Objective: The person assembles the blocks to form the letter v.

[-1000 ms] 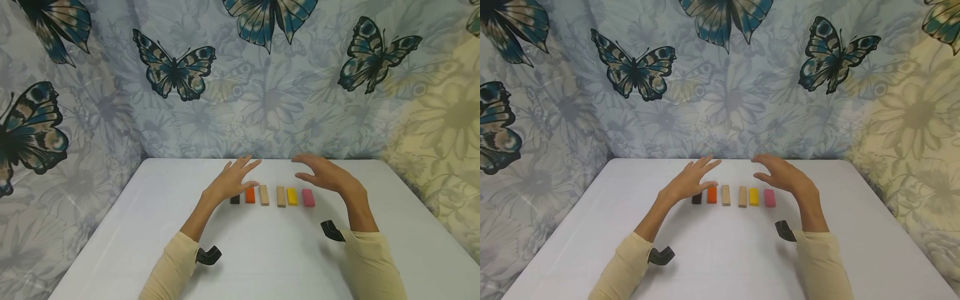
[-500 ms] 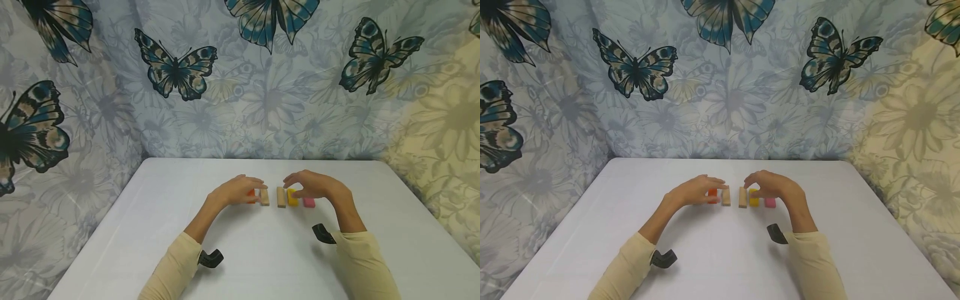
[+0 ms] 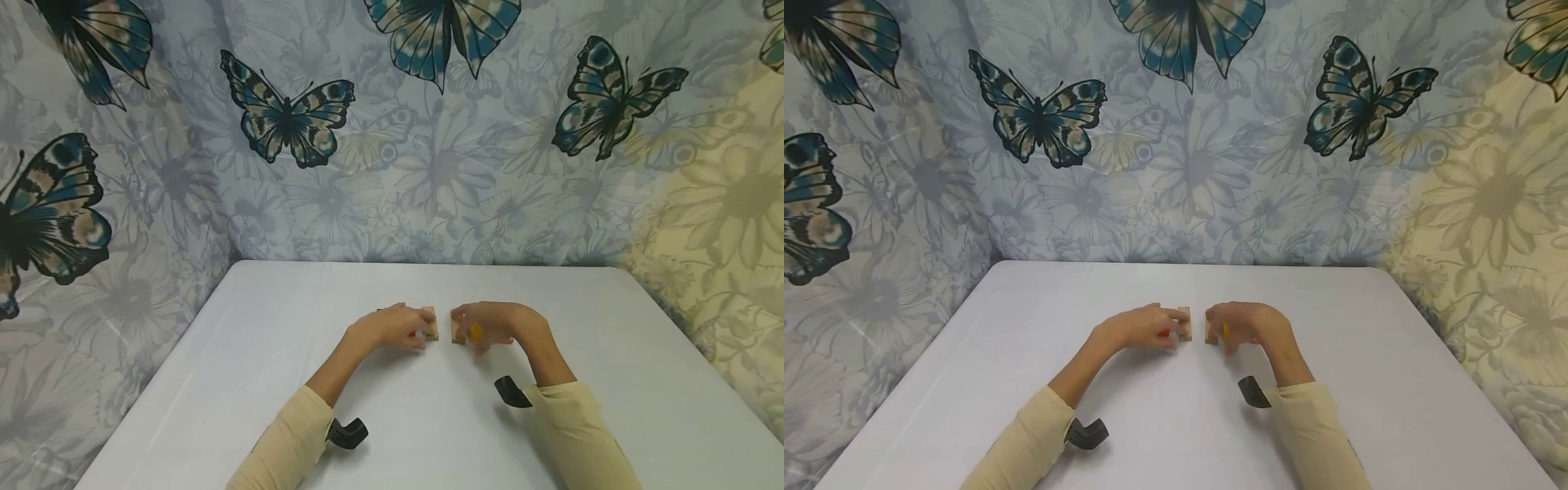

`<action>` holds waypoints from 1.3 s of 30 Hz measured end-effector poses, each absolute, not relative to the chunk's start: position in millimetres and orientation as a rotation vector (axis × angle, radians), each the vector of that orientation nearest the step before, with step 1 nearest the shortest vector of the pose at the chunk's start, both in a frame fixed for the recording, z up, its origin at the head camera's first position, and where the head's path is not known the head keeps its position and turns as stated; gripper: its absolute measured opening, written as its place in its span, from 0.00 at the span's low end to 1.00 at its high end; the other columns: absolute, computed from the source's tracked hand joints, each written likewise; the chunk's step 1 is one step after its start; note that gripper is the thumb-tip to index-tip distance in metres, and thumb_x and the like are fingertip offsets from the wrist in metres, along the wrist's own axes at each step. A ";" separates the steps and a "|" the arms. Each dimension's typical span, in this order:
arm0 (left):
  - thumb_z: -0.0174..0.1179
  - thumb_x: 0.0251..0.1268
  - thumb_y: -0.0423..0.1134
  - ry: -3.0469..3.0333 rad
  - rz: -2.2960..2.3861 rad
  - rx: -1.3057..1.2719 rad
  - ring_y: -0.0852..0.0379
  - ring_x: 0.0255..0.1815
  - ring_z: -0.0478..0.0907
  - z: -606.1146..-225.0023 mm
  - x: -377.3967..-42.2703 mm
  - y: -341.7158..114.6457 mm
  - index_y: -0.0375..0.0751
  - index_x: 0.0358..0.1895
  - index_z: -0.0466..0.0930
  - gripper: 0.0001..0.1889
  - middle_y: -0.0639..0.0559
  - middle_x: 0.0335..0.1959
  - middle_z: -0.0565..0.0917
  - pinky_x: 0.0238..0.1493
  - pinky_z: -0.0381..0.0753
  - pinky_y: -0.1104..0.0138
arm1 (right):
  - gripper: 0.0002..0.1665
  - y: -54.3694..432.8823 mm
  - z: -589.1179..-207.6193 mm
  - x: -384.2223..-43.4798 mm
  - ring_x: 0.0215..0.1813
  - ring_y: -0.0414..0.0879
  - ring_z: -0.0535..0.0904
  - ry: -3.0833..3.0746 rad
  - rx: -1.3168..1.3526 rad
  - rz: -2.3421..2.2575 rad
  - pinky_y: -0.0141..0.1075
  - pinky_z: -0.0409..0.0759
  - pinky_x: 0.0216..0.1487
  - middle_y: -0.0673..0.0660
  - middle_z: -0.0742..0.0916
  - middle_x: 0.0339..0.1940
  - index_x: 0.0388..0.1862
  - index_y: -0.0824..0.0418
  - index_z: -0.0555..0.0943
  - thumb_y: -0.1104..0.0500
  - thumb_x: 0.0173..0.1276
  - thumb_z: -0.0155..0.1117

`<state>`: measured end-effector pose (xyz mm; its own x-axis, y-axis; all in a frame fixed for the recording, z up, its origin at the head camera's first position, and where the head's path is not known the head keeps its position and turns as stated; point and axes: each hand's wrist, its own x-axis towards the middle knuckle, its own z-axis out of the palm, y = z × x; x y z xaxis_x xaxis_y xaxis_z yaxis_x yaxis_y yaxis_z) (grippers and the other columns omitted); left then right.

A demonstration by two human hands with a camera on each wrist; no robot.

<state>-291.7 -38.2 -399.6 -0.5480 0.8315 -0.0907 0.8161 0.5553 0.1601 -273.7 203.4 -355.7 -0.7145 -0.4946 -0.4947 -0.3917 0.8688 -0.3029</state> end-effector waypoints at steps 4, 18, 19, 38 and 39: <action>0.67 0.73 0.43 2.639 0.091 1.413 0.62 0.61 0.80 -400.6 -289.7 -35.7 0.51 0.64 0.85 0.19 0.59 0.60 0.81 0.75 0.74 0.46 | 0.36 202.7 -354.9 -272.5 0.80 0.64 0.67 2.433 -0.606 -0.236 0.49 0.89 0.40 0.60 0.63 0.86 0.70 0.52 0.80 0.60 0.62 0.80; 0.66 0.74 0.44 2.658 0.058 1.382 0.56 0.74 0.76 -400.3 -286.1 -30.1 0.54 0.66 0.84 0.19 0.56 0.69 0.81 0.79 0.67 0.39 | 0.36 199.4 -353.8 -272.1 0.79 0.64 0.67 2.402 -0.696 -0.197 0.48 0.88 0.47 0.61 0.65 0.83 0.73 0.53 0.79 0.56 0.66 0.77; 0.65 0.74 0.44 2.656 0.074 1.377 0.56 0.73 0.76 -400.4 -285.9 -29.5 0.54 0.66 0.85 0.19 0.55 0.68 0.81 0.79 0.66 0.38 | 0.36 199.2 -353.7 -271.8 0.79 0.64 0.67 2.401 -0.706 -0.190 0.47 0.88 0.47 0.61 0.65 0.83 0.73 0.53 0.78 0.55 0.67 0.77; 0.64 0.75 0.46 2.681 0.094 1.302 0.56 0.76 0.74 -399.0 -283.8 -30.2 0.56 0.64 0.86 0.17 0.58 0.69 0.81 0.81 0.59 0.34 | 0.28 196.0 -352.9 -269.7 0.66 0.58 0.78 2.430 -0.760 -0.181 0.48 0.89 0.41 0.63 0.69 0.80 0.67 0.52 0.81 0.54 0.69 0.75; 0.64 0.76 0.46 2.680 0.102 1.300 0.55 0.76 0.73 -398.2 -284.4 -30.9 0.56 0.63 0.86 0.17 0.57 0.70 0.81 0.81 0.58 0.33 | 0.28 196.5 -352.2 -269.5 0.65 0.57 0.78 2.437 -0.751 -0.193 0.46 0.88 0.41 0.64 0.69 0.79 0.67 0.53 0.81 0.54 0.69 0.74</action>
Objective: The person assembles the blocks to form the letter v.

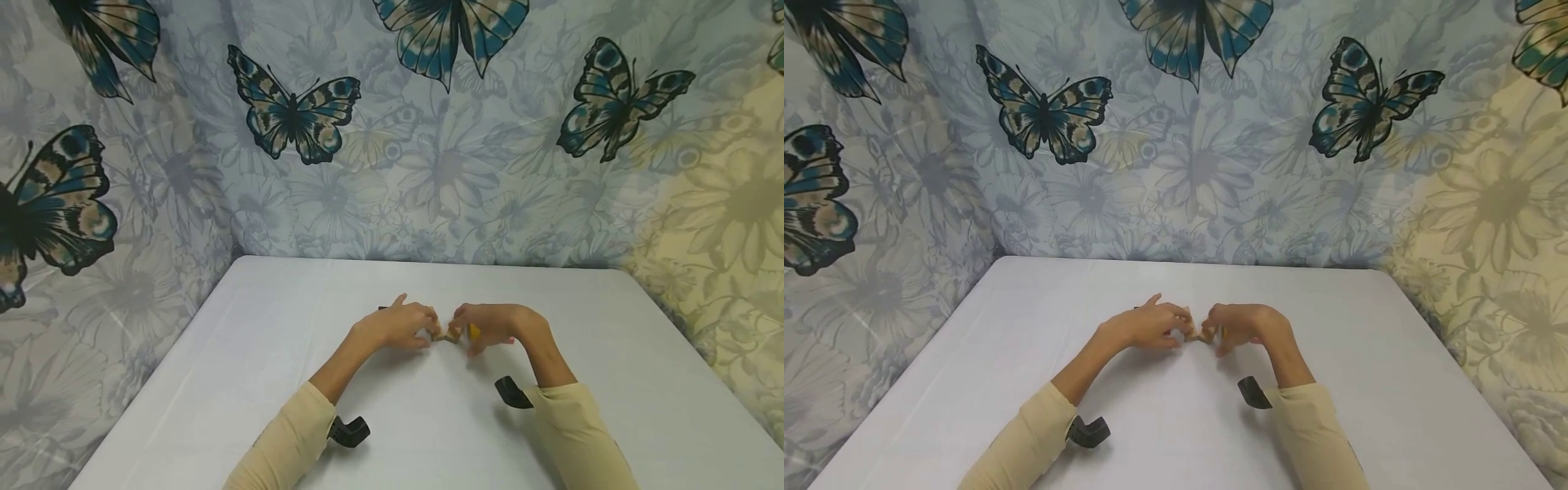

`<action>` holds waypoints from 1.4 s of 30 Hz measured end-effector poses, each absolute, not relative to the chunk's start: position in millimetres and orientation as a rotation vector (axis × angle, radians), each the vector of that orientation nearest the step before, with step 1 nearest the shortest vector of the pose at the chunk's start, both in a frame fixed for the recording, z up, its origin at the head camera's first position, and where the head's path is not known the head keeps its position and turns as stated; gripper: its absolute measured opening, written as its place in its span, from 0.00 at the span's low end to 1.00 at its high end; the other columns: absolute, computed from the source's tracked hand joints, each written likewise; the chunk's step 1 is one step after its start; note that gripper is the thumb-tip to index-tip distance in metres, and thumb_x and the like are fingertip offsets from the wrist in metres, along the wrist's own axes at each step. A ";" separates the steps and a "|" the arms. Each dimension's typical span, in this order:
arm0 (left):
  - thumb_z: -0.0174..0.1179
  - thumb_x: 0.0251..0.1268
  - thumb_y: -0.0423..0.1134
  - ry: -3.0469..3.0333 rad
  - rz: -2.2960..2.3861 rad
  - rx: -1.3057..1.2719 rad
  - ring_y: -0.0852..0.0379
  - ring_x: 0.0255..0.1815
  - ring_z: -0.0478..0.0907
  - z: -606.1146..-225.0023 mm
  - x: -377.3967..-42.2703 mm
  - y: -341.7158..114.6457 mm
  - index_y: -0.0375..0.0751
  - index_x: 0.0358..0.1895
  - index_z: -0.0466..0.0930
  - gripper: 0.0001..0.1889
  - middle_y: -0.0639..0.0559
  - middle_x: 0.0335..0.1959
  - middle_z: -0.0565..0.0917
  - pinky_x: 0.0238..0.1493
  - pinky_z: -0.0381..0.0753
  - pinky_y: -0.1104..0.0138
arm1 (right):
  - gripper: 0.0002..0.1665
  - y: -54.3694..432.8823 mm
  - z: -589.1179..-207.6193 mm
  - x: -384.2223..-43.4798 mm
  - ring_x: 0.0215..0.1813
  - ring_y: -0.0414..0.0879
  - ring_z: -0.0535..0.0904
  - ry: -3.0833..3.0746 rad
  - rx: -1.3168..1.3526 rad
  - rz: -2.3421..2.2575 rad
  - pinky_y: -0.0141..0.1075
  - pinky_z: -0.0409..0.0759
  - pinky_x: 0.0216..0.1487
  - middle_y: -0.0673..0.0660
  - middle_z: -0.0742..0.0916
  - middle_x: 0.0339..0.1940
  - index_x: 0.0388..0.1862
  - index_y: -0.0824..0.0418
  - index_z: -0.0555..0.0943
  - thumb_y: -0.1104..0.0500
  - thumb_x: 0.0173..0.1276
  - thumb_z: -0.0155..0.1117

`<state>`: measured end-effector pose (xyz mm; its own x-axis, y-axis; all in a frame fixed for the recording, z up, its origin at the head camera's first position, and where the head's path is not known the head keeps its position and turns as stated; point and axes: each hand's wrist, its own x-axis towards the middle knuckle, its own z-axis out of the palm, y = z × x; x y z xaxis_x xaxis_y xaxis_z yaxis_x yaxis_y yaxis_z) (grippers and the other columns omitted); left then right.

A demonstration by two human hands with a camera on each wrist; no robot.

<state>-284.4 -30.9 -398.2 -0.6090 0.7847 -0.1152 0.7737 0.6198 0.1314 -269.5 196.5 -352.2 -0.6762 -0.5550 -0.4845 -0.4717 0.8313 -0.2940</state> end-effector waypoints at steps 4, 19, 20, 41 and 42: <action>0.63 0.76 0.46 2.660 0.115 1.292 0.54 0.80 0.69 -398.1 -286.7 -32.2 0.54 0.65 0.85 0.18 0.53 0.74 0.78 0.80 0.58 0.33 | 0.29 198.4 -351.4 -269.0 0.68 0.57 0.77 2.449 -0.734 -0.205 0.46 0.87 0.46 0.63 0.70 0.80 0.69 0.55 0.80 0.56 0.69 0.74; 0.65 0.75 0.47 2.655 0.087 1.401 0.56 0.72 0.79 -403.4 -285.5 -29.5 0.52 0.67 0.83 0.21 0.51 0.73 0.79 0.72 0.78 0.59 | 0.29 194.8 -354.4 -269.3 0.71 0.58 0.74 2.426 -0.678 -0.210 0.40 0.84 0.39 0.59 0.71 0.78 0.68 0.53 0.81 0.56 0.68 0.75; 0.65 0.75 0.47 2.656 0.087 1.404 0.56 0.72 0.79 -402.9 -285.3 -29.6 0.52 0.67 0.83 0.21 0.51 0.73 0.79 0.72 0.79 0.59 | 0.29 194.9 -354.3 -269.3 0.71 0.57 0.74 2.428 -0.682 -0.208 0.40 0.84 0.40 0.59 0.71 0.78 0.68 0.53 0.81 0.56 0.68 0.75; 0.65 0.75 0.46 2.677 0.119 1.371 0.55 0.70 0.80 -405.9 -286.2 -28.5 0.53 0.63 0.87 0.17 0.52 0.71 0.81 0.72 0.79 0.60 | 0.30 240.2 -336.7 -272.2 0.73 0.67 0.74 2.643 -0.667 -0.361 0.63 0.76 0.70 0.67 0.79 0.73 0.71 0.63 0.77 0.57 0.73 0.68; 0.65 0.75 0.46 2.680 0.118 1.371 0.55 0.70 0.80 -406.1 -286.2 -28.5 0.53 0.63 0.87 0.17 0.52 0.71 0.81 0.72 0.79 0.61 | 0.27 241.2 -337.2 -273.6 0.71 0.67 0.75 2.651 -0.672 -0.364 0.62 0.77 0.69 0.67 0.81 0.71 0.69 0.63 0.79 0.58 0.73 0.68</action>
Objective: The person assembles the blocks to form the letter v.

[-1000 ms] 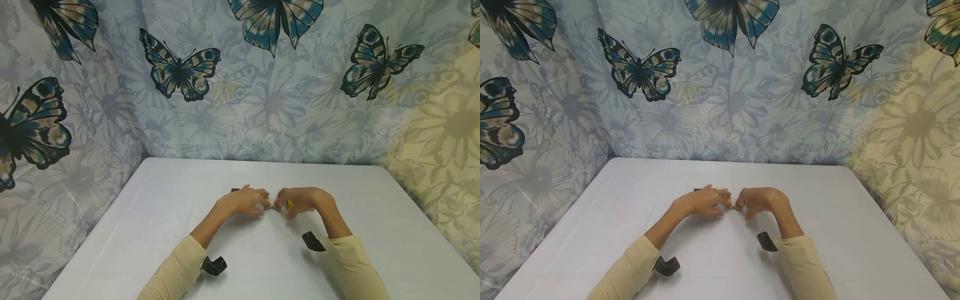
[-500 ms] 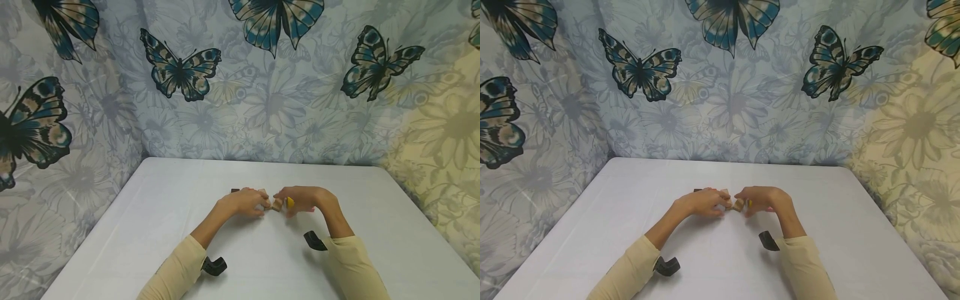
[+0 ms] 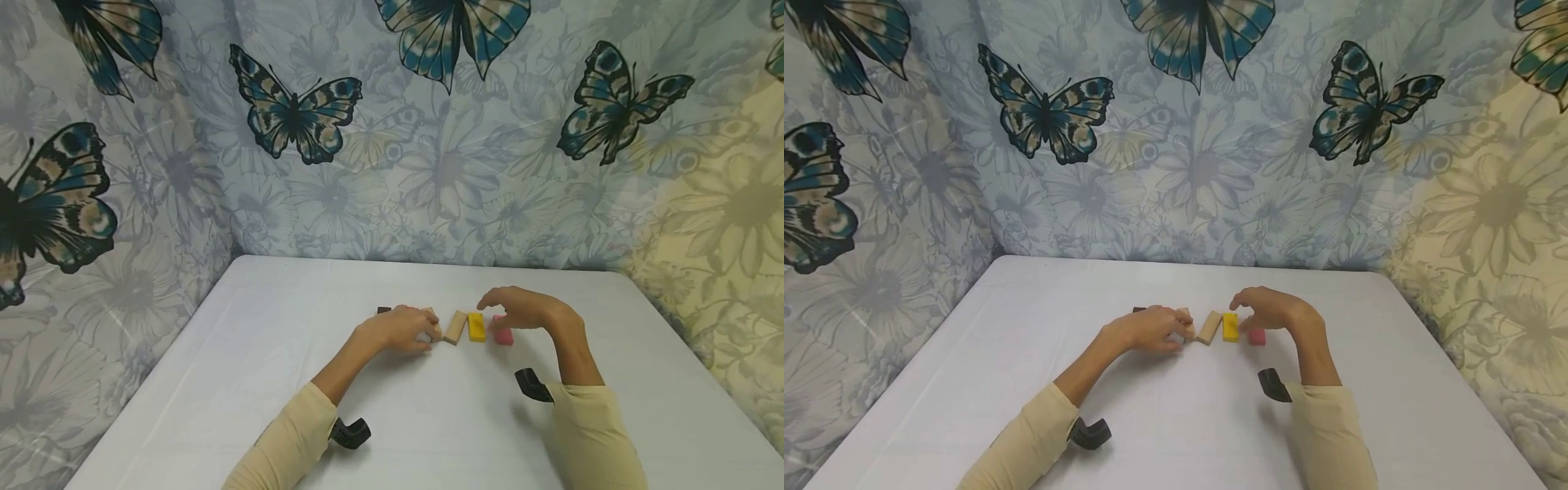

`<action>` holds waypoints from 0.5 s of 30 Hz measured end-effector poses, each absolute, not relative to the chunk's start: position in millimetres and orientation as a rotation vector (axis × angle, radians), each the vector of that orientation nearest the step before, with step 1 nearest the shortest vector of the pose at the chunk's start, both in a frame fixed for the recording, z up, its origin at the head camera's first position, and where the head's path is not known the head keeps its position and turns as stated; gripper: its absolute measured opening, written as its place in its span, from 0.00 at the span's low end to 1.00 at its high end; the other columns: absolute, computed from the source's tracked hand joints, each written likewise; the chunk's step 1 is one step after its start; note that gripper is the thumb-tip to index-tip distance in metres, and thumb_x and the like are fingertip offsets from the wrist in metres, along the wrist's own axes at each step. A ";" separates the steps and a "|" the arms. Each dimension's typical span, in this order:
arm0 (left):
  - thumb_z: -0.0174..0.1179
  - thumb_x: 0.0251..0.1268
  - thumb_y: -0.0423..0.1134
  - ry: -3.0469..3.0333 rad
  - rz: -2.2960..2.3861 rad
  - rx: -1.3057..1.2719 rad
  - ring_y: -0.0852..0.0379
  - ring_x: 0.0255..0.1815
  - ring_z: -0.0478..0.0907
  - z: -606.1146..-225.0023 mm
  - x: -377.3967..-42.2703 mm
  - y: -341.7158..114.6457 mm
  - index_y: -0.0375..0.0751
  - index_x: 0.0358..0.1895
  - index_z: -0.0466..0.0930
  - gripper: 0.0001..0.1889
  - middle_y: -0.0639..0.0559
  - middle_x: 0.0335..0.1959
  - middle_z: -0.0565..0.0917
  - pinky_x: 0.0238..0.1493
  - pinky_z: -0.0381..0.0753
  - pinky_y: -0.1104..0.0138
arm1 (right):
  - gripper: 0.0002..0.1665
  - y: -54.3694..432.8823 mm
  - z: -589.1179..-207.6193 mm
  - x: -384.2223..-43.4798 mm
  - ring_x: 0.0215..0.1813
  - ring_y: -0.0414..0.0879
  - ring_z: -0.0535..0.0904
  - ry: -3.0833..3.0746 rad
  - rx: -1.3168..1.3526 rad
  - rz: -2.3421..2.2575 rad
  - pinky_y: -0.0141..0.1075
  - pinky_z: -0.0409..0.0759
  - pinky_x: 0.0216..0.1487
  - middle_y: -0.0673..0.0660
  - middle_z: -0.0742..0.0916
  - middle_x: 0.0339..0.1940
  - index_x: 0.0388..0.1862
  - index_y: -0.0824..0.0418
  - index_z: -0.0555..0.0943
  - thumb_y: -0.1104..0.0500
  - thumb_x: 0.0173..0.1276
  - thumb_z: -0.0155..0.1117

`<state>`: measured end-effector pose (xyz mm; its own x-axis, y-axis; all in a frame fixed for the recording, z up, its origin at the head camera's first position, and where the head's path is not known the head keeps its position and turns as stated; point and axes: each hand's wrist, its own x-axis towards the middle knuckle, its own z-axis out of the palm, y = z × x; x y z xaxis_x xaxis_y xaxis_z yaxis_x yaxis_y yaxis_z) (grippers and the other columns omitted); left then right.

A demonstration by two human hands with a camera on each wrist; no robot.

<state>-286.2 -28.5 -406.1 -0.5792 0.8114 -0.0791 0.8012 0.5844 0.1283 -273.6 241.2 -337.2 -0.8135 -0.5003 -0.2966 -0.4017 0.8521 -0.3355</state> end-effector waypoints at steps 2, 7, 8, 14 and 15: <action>0.64 0.75 0.46 2.682 0.114 1.373 0.55 0.69 0.81 -405.8 -286.1 -28.7 0.53 0.62 0.87 0.16 0.51 0.71 0.81 0.71 0.80 0.61 | 0.22 241.7 -339.4 -277.4 0.67 0.66 0.79 2.667 -0.681 -0.360 0.59 0.81 0.66 0.66 0.84 0.66 0.63 0.65 0.82 0.60 0.72 0.68; 0.64 0.75 0.46 2.681 0.100 1.373 0.55 0.68 0.82 -404.6 -286.1 -28.7 0.52 0.61 0.88 0.16 0.51 0.71 0.81 0.71 0.80 0.61 | 0.18 236.1 -351.7 -288.4 0.61 0.63 0.83 2.670 -0.676 -0.331 0.56 0.84 0.63 0.64 0.87 0.60 0.58 0.66 0.84 0.64 0.69 0.70; 0.64 0.75 0.46 2.681 0.102 1.371 0.55 0.69 0.82 -404.3 -286.3 -28.6 0.52 0.61 0.88 0.16 0.51 0.71 0.81 0.71 0.80 0.61 | 0.19 234.5 -354.8 -290.3 0.60 0.62 0.83 2.668 -0.664 -0.324 0.55 0.84 0.63 0.64 0.86 0.60 0.57 0.65 0.84 0.65 0.68 0.71; 0.64 0.75 0.46 2.682 0.118 1.366 0.55 0.68 0.82 -405.0 -287.4 -28.0 0.52 0.60 0.88 0.15 0.51 0.71 0.81 0.69 0.81 0.63 | 0.16 230.4 -369.5 -297.8 0.53 0.54 0.82 2.668 -0.626 -0.270 0.54 0.83 0.62 0.61 0.87 0.56 0.48 0.63 0.86 0.62 0.62 0.77; 0.65 0.75 0.46 2.683 0.120 1.365 0.55 0.68 0.82 -405.3 -287.5 -28.0 0.52 0.60 0.88 0.15 0.51 0.71 0.81 0.69 0.81 0.63 | 0.15 230.3 -370.9 -298.7 0.51 0.52 0.81 2.671 -0.622 -0.265 0.53 0.83 0.61 0.61 0.87 0.55 0.46 0.62 0.85 0.62 0.62 0.78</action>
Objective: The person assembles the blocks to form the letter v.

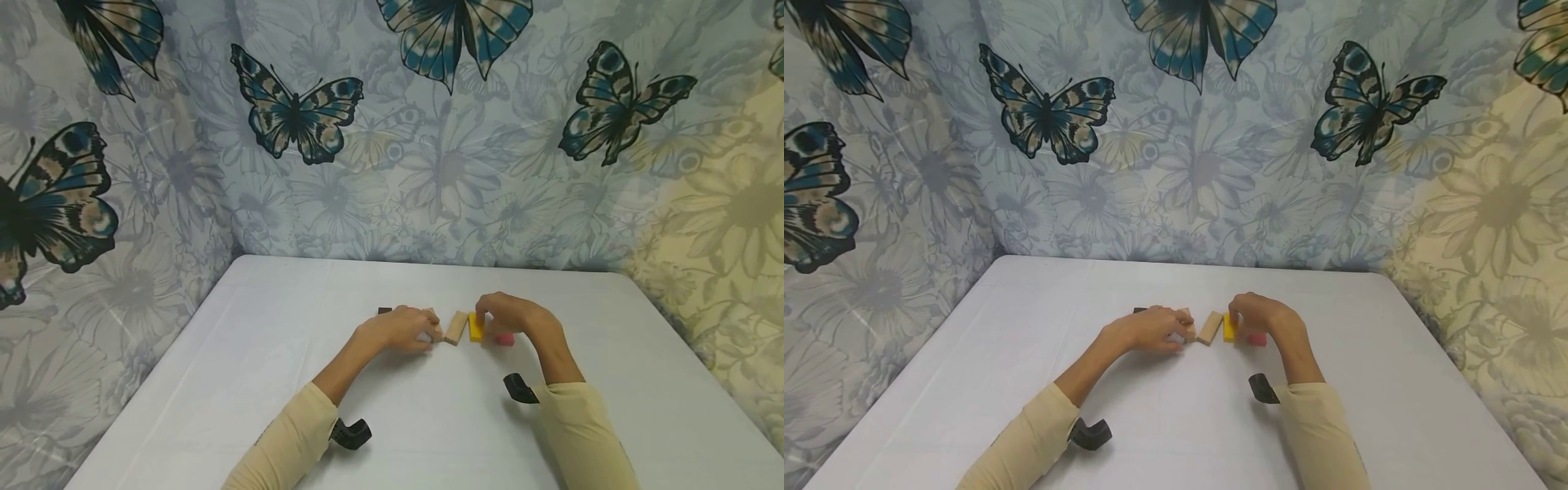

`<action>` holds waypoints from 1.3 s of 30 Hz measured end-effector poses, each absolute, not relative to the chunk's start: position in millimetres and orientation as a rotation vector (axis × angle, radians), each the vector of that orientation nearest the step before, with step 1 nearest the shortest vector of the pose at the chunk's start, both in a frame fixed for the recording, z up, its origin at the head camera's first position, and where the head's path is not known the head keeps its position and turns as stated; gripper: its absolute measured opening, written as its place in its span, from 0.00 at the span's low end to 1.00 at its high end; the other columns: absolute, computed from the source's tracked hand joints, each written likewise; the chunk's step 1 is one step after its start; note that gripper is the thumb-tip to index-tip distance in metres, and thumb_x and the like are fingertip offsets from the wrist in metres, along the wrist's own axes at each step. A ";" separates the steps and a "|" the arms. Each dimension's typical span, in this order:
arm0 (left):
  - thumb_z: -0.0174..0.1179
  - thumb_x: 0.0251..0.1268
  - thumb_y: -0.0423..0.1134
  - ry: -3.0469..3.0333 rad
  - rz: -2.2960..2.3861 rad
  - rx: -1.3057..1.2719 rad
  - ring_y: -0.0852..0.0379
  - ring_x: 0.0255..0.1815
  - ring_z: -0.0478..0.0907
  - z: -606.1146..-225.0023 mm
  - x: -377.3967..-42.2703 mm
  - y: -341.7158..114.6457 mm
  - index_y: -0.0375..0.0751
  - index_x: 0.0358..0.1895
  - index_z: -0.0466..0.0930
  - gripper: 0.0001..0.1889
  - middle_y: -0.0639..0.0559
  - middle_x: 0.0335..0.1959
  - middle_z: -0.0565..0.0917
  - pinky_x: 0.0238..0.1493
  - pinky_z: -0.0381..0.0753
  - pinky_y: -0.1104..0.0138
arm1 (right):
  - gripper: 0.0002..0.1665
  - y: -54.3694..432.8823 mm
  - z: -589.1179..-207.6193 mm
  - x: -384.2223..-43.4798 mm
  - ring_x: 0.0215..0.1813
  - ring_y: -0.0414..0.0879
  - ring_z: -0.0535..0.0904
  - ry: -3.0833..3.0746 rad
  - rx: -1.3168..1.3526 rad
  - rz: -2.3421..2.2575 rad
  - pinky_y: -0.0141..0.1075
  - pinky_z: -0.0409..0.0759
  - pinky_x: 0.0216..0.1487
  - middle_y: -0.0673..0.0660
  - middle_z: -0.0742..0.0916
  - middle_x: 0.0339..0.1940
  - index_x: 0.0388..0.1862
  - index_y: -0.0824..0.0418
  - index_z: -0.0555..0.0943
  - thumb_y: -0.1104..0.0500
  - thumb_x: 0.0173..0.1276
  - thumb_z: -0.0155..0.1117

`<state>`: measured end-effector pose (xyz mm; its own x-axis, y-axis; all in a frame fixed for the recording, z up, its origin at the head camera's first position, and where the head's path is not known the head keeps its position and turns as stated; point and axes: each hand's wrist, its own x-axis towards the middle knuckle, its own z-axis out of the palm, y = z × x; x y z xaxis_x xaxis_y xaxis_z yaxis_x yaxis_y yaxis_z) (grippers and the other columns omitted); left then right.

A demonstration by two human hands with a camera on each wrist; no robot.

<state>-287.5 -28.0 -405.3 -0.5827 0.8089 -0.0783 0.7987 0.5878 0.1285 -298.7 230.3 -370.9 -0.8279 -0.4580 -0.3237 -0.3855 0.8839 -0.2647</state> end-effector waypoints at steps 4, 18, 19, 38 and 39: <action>0.65 0.75 0.46 2.686 0.119 1.361 0.55 0.68 0.82 -406.4 -287.4 -28.1 0.53 0.60 0.88 0.15 0.52 0.70 0.81 0.70 0.81 0.62 | 0.19 229.3 -375.0 -300.5 0.47 0.50 0.79 2.674 -0.586 -0.267 0.50 0.83 0.58 0.58 0.87 0.51 0.47 0.62 0.83 0.60 0.60 0.81; 0.65 0.75 0.46 2.690 0.120 1.357 0.54 0.68 0.82 -407.5 -287.9 -28.6 0.52 0.59 0.89 0.15 0.51 0.70 0.81 0.70 0.81 0.63 | 0.18 220.9 -378.5 -300.6 0.44 0.48 0.77 2.674 -0.549 -0.261 0.46 0.82 0.51 0.54 0.85 0.44 0.41 0.58 0.81 0.61 0.57 0.82; 0.65 0.75 0.45 2.689 0.126 1.357 0.54 0.68 0.82 -407.7 -287.8 -28.7 0.52 0.59 0.89 0.15 0.51 0.69 0.82 0.69 0.81 0.63 | 0.18 221.0 -378.4 -300.3 0.44 0.48 0.77 2.674 -0.550 -0.263 0.46 0.83 0.51 0.54 0.85 0.44 0.40 0.58 0.81 0.62 0.57 0.82; 0.65 0.75 0.45 2.703 0.139 1.324 0.58 0.66 0.82 -406.8 -285.8 -27.6 0.52 0.61 0.88 0.15 0.57 0.64 0.83 0.66 0.81 0.67 | 0.16 232.2 -364.5 -294.9 0.40 0.45 0.78 2.660 -0.615 -0.382 0.42 0.80 0.48 0.55 0.86 0.43 0.44 0.61 0.80 0.62 0.61 0.77; 0.65 0.75 0.45 2.705 0.133 1.323 0.59 0.65 0.82 -406.6 -285.6 -27.7 0.52 0.61 0.88 0.16 0.57 0.63 0.83 0.66 0.81 0.68 | 0.16 233.3 -363.0 -295.3 0.41 0.46 0.78 2.669 -0.631 -0.388 0.42 0.80 0.48 0.55 0.86 0.43 0.44 0.61 0.80 0.61 0.61 0.77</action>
<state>-285.6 -27.7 -406.6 -0.6081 0.7903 -0.0752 0.7791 0.6123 0.1346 -295.3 233.3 -363.0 -0.8314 -0.4750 -0.2884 -0.3731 0.8617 -0.3439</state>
